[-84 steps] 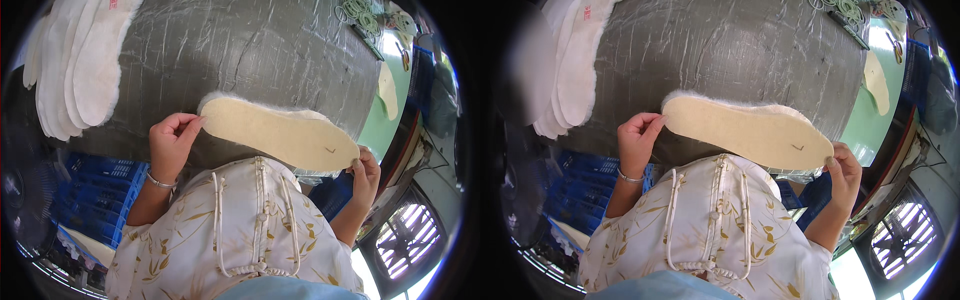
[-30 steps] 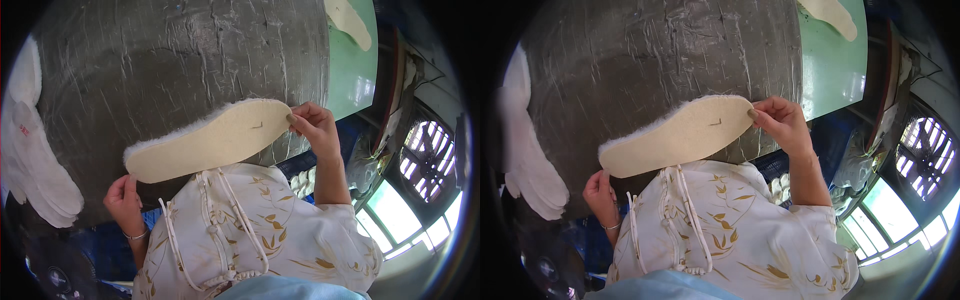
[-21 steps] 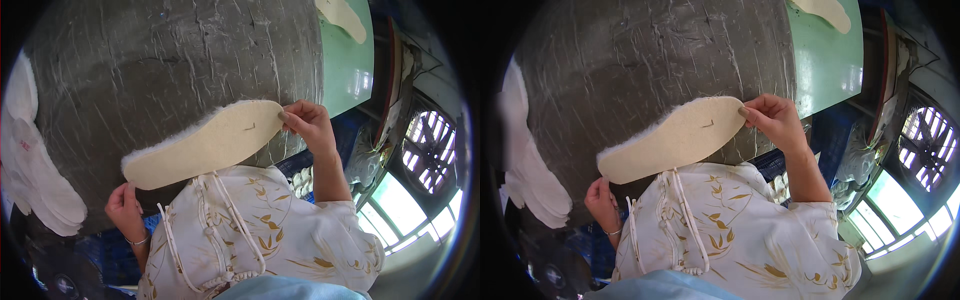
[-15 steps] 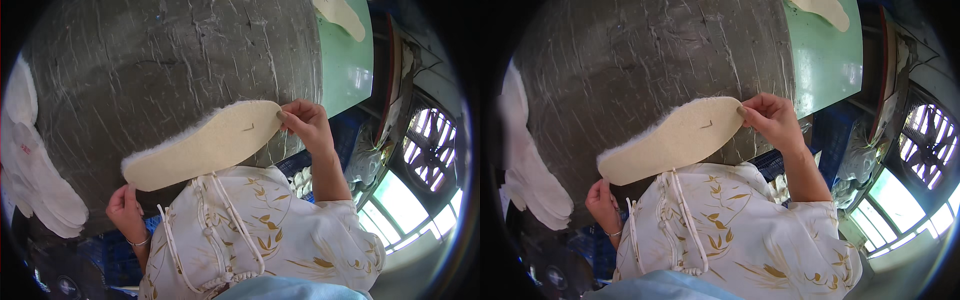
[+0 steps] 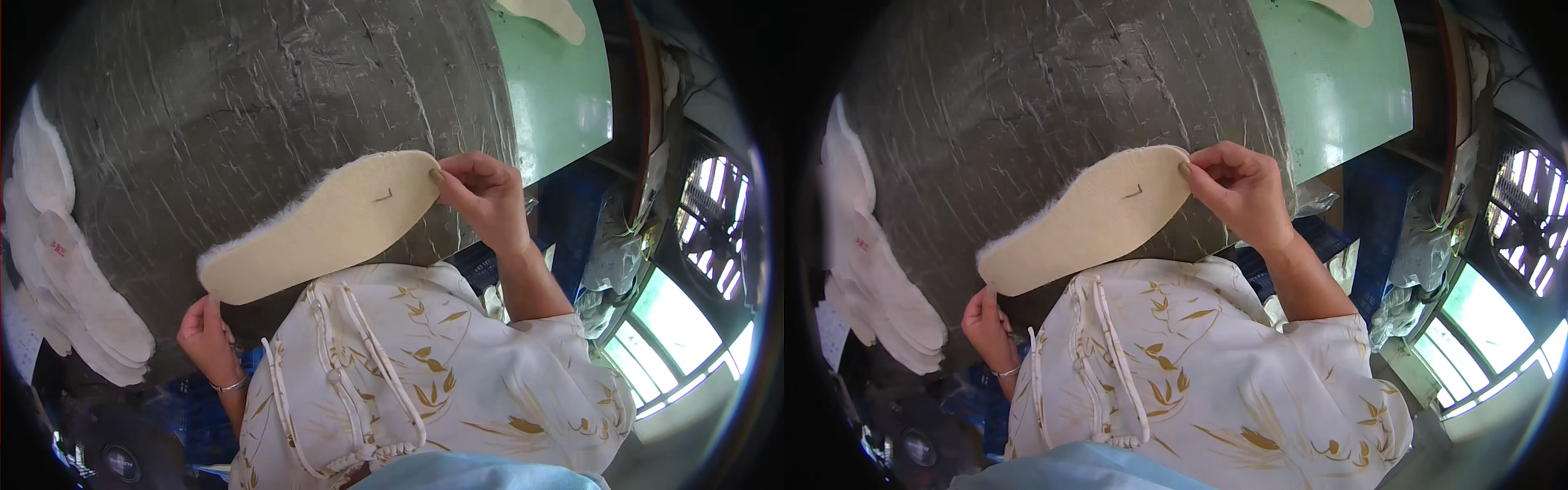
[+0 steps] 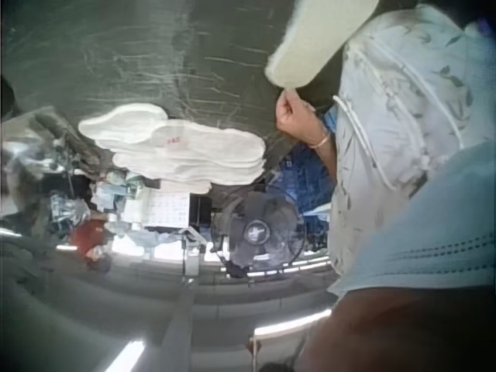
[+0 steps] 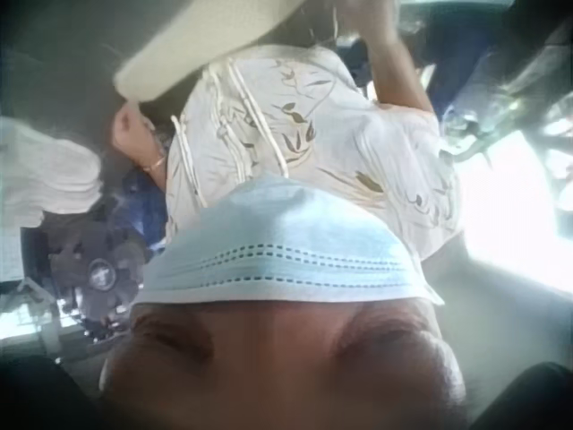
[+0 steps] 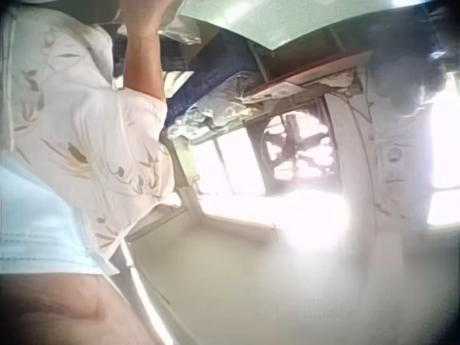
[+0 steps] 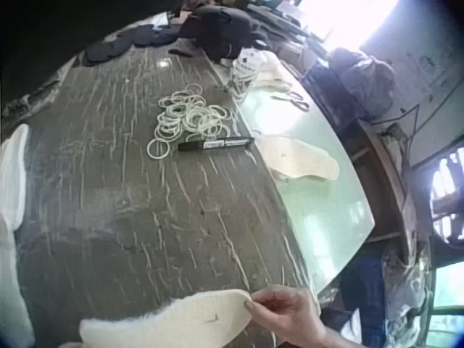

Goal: The recorder is inspecting and organizing shoe insoles in a manufacturing setting.

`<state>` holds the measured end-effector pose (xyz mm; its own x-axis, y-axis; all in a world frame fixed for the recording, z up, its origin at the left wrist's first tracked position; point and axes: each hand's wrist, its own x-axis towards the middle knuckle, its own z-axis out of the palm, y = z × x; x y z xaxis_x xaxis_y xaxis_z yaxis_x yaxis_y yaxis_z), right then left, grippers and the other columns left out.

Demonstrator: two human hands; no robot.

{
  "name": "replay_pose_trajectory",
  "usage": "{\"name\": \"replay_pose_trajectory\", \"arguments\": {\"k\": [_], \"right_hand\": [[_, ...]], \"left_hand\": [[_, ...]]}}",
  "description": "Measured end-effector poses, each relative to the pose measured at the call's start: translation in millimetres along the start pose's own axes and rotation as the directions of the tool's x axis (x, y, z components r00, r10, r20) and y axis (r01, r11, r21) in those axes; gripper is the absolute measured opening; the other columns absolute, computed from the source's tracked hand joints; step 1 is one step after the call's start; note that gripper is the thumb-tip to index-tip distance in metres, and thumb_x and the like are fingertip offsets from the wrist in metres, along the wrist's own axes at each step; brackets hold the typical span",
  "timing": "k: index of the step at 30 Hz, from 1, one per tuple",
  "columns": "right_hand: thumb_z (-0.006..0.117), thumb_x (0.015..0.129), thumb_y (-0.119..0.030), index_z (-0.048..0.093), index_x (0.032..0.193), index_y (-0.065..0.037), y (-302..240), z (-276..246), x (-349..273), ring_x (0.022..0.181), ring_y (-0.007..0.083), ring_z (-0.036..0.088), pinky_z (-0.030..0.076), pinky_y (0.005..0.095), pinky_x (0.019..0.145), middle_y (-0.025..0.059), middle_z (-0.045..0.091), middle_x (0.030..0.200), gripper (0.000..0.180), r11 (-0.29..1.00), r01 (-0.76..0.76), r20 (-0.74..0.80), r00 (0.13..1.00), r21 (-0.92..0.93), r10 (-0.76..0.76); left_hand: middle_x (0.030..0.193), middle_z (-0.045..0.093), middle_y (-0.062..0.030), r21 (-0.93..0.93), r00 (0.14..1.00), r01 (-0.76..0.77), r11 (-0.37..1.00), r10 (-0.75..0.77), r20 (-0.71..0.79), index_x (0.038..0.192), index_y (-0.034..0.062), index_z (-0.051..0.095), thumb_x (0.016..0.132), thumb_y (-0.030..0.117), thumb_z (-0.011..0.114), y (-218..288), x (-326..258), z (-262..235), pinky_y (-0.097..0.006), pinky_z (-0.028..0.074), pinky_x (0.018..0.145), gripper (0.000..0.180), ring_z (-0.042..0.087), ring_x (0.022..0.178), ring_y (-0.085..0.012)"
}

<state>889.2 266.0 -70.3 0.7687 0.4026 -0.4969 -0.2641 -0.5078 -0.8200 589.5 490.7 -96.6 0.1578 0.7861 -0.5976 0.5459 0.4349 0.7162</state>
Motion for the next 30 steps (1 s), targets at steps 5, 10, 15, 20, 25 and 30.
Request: {"name": "replay_pose_trajectory", "arguments": {"k": [5,10,15,20,25,30], "right_hand": [[0.070,0.084,-0.008,0.068,0.088,0.001,14,-4,-1,0.060,0.0017,0.055,0.043,0.0177,0.055,-0.0006,0.064,0.068,0.010,0.997,0.080,0.013,0.997,-0.009,-0.080],[0.071,0.083,-0.009,0.062,0.094,0.002,21,-13,8,0.060,0.0051,0.059,0.047,0.0198,0.056,0.0019,0.063,0.071,0.018,0.990,0.144,-0.021,0.989,-0.008,-0.144],[0.058,0.095,-0.012,0.062,0.104,0.003,24,-28,9,0.063,0.0067,0.060,0.049,0.0213,0.057,0.0037,0.065,0.083,0.018,0.973,0.054,0.161,0.983,0.224,-0.091],[0.054,0.095,-0.016,0.064,0.111,0.003,19,-36,7,0.052,0.0086,0.057,0.047,0.0222,0.050,0.0047,0.065,0.069,0.027,0.987,0.050,0.231,0.969,0.152,-0.085],[0.057,0.091,-0.017,0.067,0.102,0.004,17,-38,16,0.051,0.0097,0.058,0.048,0.0240,0.050,0.0060,0.065,0.066,0.026,0.996,0.039,0.359,0.931,0.085,-0.068],[0.059,0.089,-0.020,0.066,0.098,0.003,24,-35,16,0.056,0.0098,0.058,0.049,0.0247,0.051,0.0042,0.063,0.072,0.026,0.992,0.039,0.397,0.914,0.118,-0.083]], "left_hand": [[0.055,0.048,0.0039,0.041,0.999,-0.049,0.998,0.049,0.004,0.091,-0.0015,0.068,0.089,0.013,0.068,-4,2,2,-0.019,0.025,0.037,0.014,0.037,0.041,-0.0012],[0.056,0.050,0.0030,0.062,0.995,-0.094,0.994,0.095,-0.011,0.089,-0.0022,0.069,0.089,0.013,0.070,-2,1,5,-0.019,0.026,0.037,0.016,0.038,0.042,-0.0016],[0.056,0.051,0.0030,0.077,0.986,-0.163,0.984,0.162,0.029,0.089,-0.0010,0.068,0.089,0.015,0.069,-5,5,1,-0.018,0.026,0.037,0.016,0.039,0.041,-0.0017],[0.057,0.049,0.0038,0.079,0.980,-0.195,0.978,0.197,-0.017,0.090,0.0051,0.058,0.088,0.018,0.071,1,2,7,-0.019,0.027,0.035,0.018,0.042,0.040,-0.0036],[0.084,0.058,-0.0029,0.311,0.729,-0.611,0.728,0.670,-0.139,0.102,0.0013,0.054,0.085,0.012,0.074,-8,1,13,-0.019,0.041,0.058,0.028,0.051,0.067,-0.0053],[0.117,0.058,-0.0149,0.349,0.350,-0.913,0.212,0.846,0.402,0.122,-0.0001,0.054,0.074,0.011,0.078,52,-67,106,-0.039,0.044,0.091,0.055,0.056,0.107,-0.0310]]}}
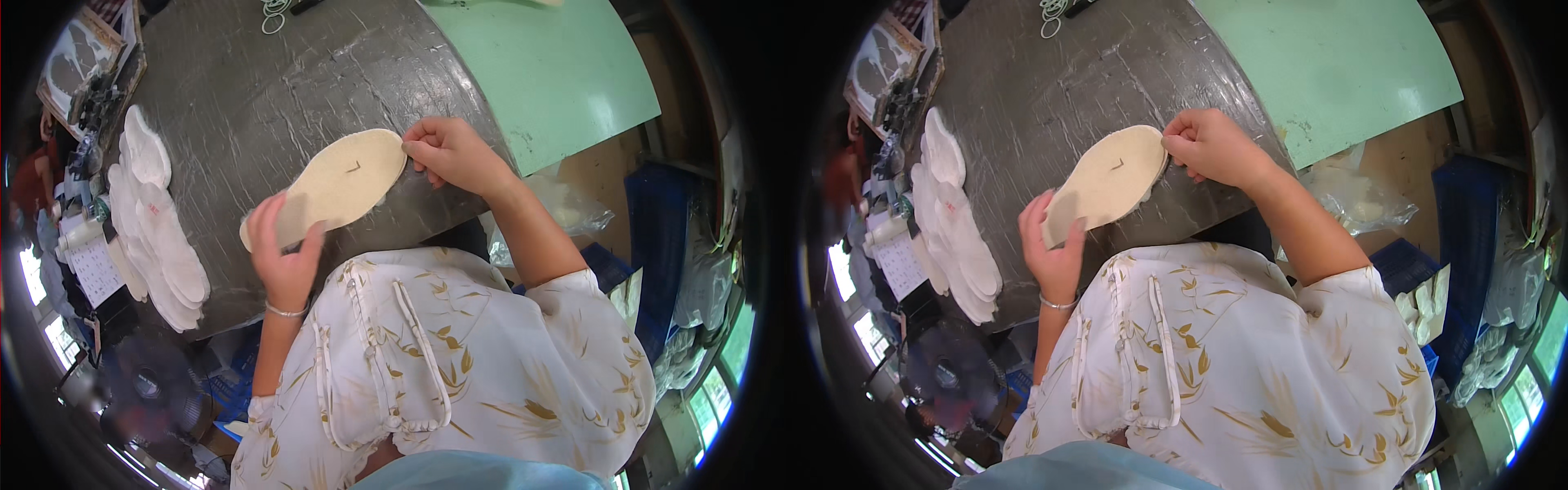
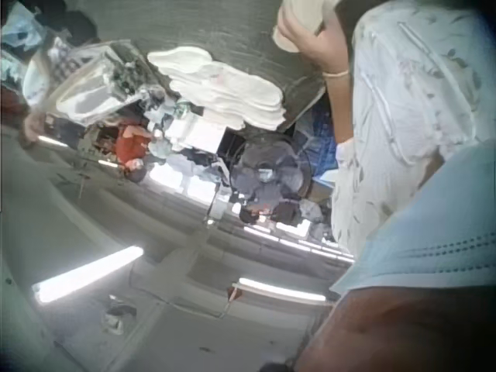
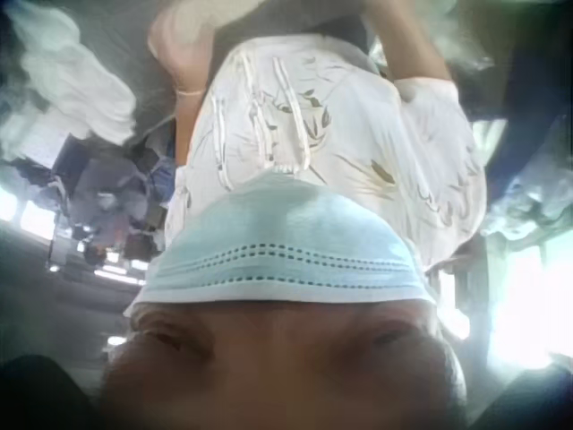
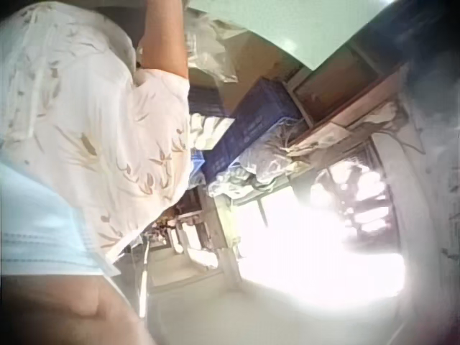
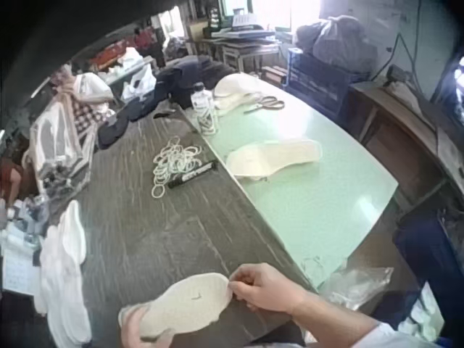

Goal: The recorder is inspecting and organizing shoe insoles in a manufacturing setting.

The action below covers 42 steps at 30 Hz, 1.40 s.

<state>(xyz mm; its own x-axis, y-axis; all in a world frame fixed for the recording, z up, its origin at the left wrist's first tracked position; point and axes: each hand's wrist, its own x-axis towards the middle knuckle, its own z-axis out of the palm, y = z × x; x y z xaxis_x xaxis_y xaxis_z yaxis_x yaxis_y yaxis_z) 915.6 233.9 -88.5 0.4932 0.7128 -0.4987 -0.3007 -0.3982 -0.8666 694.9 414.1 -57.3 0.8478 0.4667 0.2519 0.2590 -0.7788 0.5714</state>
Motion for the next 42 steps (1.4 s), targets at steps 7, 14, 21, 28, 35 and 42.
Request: {"name": "replay_pose_trajectory", "arguments": {"k": [7,14,21,28,35,42], "right_hand": [[0.063,0.091,-0.019,0.067,0.097,0.001,3,2,-2,0.071,0.0066,0.061,0.050,0.0211,0.057,0.0029,0.066,0.080,0.021,0.989,0.115,0.049,0.992,0.097,-0.120],[0.064,0.092,-0.016,0.066,0.098,0.002,-20,34,-10,0.077,0.0061,0.060,0.049,0.0202,0.067,0.0034,0.067,0.087,0.020,0.946,0.183,0.144,0.963,0.267,-0.227],[0.062,0.093,-0.010,0.063,0.099,0.001,-51,86,-12,0.083,0.0055,0.059,0.051,0.0215,0.073,0.0020,0.064,0.093,0.013,0.808,0.393,0.193,0.837,0.438,-0.512],[0.065,0.084,-0.004,0.059,0.124,-0.003,-115,99,-9,0.104,0.0198,0.058,0.048,0.0297,0.085,0.0099,0.059,0.117,0.040,0.389,0.921,0.201,0.387,-0.028,-0.900],[0.070,0.079,0.001,0.072,0.105,-0.009,-143,115,3,0.105,0.0226,0.060,0.050,0.0330,0.086,0.0094,0.063,0.118,0.028,0.243,0.965,0.433,0.261,-0.097,-0.863],[0.069,0.080,-0.003,0.064,0.092,-0.006,-163,128,-18,0.103,0.0255,0.058,0.048,0.0365,0.086,0.0061,0.061,0.115,0.013,0.048,0.982,0.499,0.135,-0.182,-0.856]], "left_hand": [[0.128,0.053,-0.0150,-0.046,0.982,-0.161,0.986,0.164,0.093,0.129,0.0015,0.051,0.073,0.018,0.080,38,32,54,-0.041,0.043,0.096,0.065,0.052,0.115,-0.0330],[0.121,0.056,-0.0114,-0.174,1.000,0.018,0.985,-0.015,0.020,0.122,0.0016,0.061,0.077,0.015,0.078,46,24,26,-0.034,0.047,0.091,0.051,0.057,0.109,-0.0230],[0.099,0.069,-0.0120,-0.505,0.959,0.163,0.847,-0.257,-0.122,0.104,-0.0058,0.068,0.092,0.012,0.062,47,21,-37,-0.025,0.051,0.073,0.022,0.065,0.085,-0.0144],[0.089,0.070,-0.0089,-0.475,0.942,0.111,0.873,-0.245,-0.230,0.099,-0.0060,0.068,0.091,0.013,0.062,41,21,-86,-0.022,0.049,0.066,0.021,0.061,0.072,-0.0085],[0.077,0.068,-0.0055,-0.533,0.943,0.065,0.844,-0.226,-0.243,0.095,-0.0052,0.069,0.091,0.013,0.063,30,19,-106,-0.022,0.047,0.060,0.020,0.058,0.066,-0.0057],[0.075,0.065,0.0005,-0.545,0.959,0.062,0.836,-0.201,-0.199,0.097,-0.0050,0.069,0.094,0.015,0.060,17,26,-128,-0.019,0.044,0.059,0.022,0.054,0.066,-0.0020]]}}
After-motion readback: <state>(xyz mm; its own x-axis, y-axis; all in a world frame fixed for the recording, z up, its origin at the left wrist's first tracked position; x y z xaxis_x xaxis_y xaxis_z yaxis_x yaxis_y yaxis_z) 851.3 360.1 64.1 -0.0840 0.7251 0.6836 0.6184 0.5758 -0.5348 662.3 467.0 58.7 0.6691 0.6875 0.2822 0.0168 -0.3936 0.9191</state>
